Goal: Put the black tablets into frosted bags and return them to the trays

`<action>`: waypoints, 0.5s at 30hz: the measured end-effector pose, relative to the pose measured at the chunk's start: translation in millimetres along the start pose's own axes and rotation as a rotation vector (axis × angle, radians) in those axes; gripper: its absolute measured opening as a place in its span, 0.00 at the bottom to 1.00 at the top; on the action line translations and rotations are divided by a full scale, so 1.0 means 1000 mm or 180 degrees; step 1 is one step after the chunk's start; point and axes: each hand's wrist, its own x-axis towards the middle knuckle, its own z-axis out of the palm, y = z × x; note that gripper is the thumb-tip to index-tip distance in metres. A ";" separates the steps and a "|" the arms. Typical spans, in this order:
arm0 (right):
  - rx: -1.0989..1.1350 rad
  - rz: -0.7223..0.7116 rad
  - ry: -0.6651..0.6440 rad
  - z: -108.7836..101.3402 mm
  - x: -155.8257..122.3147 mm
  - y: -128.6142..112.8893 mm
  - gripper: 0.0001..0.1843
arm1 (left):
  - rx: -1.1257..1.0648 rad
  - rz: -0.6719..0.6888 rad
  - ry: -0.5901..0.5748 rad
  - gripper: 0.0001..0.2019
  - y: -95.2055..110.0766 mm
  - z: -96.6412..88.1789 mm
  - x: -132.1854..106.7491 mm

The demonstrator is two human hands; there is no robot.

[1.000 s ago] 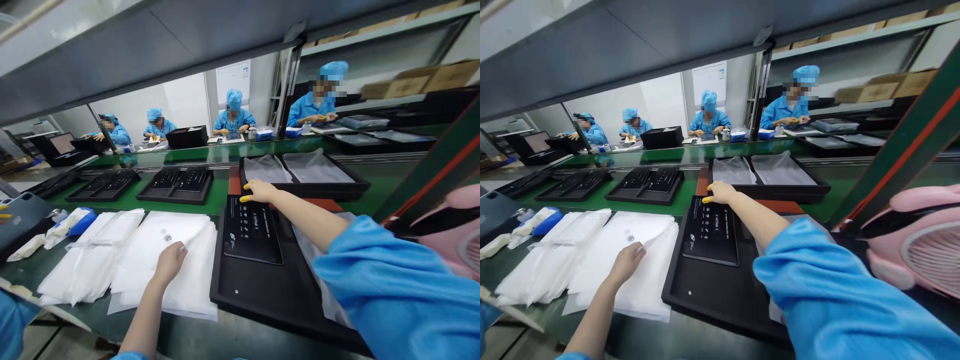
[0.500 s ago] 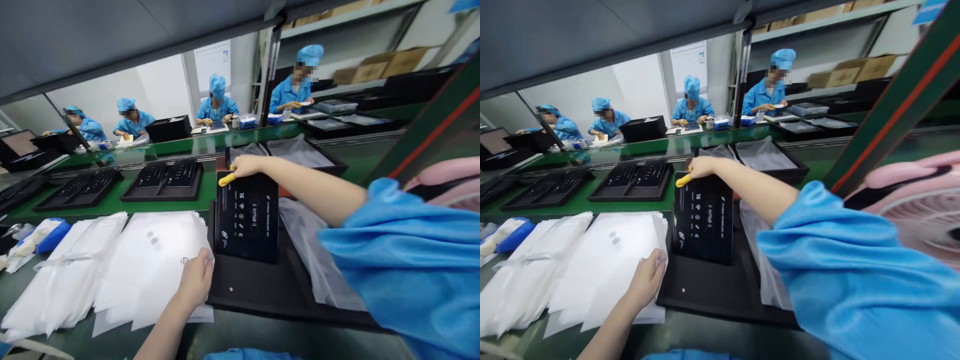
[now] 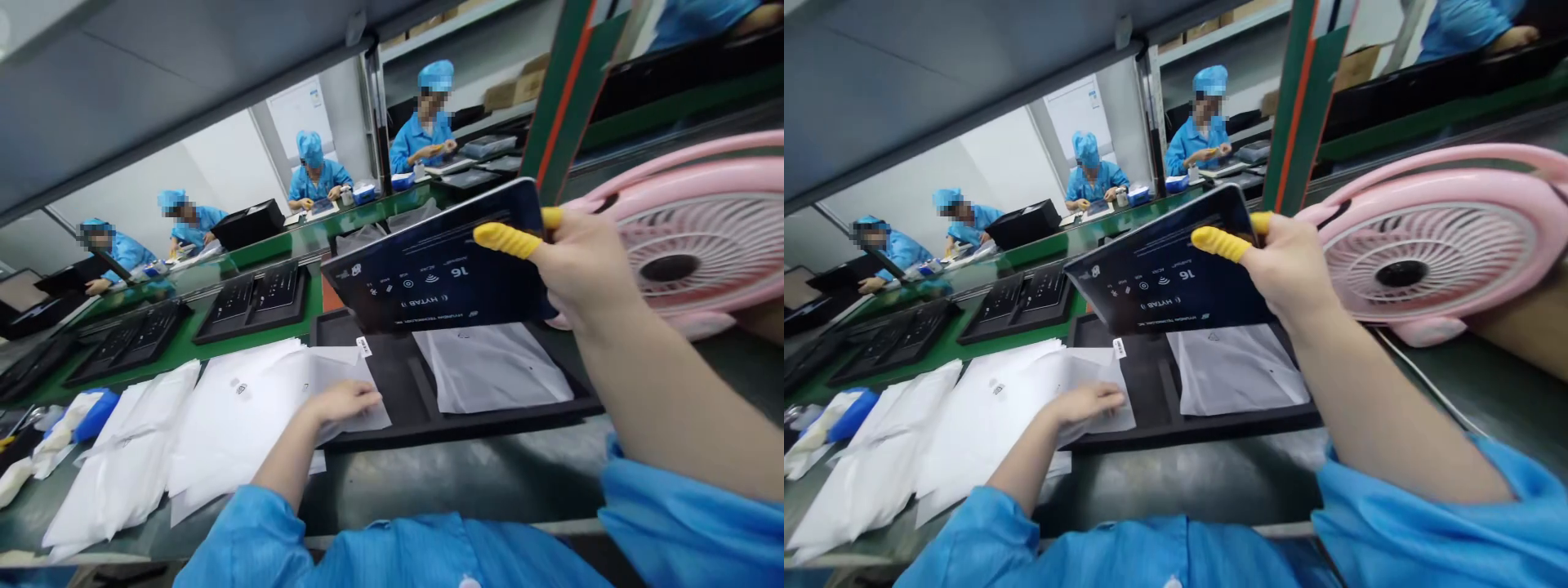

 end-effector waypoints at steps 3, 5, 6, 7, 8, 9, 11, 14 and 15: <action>0.0706 0.0374 0.0463 -0.018 -0.026 0.022 0.15 | -0.0621 -0.0492 -0.0112 0.25 0.001 -0.008 0.006; 0.1092 0.0635 0.0664 -0.020 -0.041 0.034 0.15 | -0.0208 -0.0949 0.0507 0.21 0.000 0.001 0.014; 0.1206 0.0757 0.0697 -0.019 -0.048 0.039 0.16 | 0.0150 -0.1065 0.0883 0.18 -0.001 0.008 0.019; 0.1286 0.0853 0.0709 -0.017 -0.054 0.042 0.16 | 0.0511 -0.1097 0.1224 0.16 -0.002 0.016 0.024; 0.1332 0.0919 0.0699 -0.014 -0.059 0.046 0.17 | 0.0829 -0.1079 0.1525 0.15 -0.004 0.024 0.030; 0.1340 0.0959 0.0679 -0.011 -0.064 0.049 0.17 | 0.1073 -0.1083 0.1788 0.15 -0.007 0.030 0.035; 0.1246 0.1032 0.0606 -0.004 -0.072 0.053 0.19 | 0.1073 -0.1118 0.2074 0.16 -0.012 0.035 0.043; 0.0911 0.1156 0.0492 0.003 -0.084 0.058 0.21 | 0.0582 -0.1171 0.2267 0.14 -0.017 0.030 0.049; 0.0785 0.1181 0.0459 0.004 -0.087 0.060 0.22 | 0.0462 -0.1167 0.2327 0.13 -0.018 0.028 0.050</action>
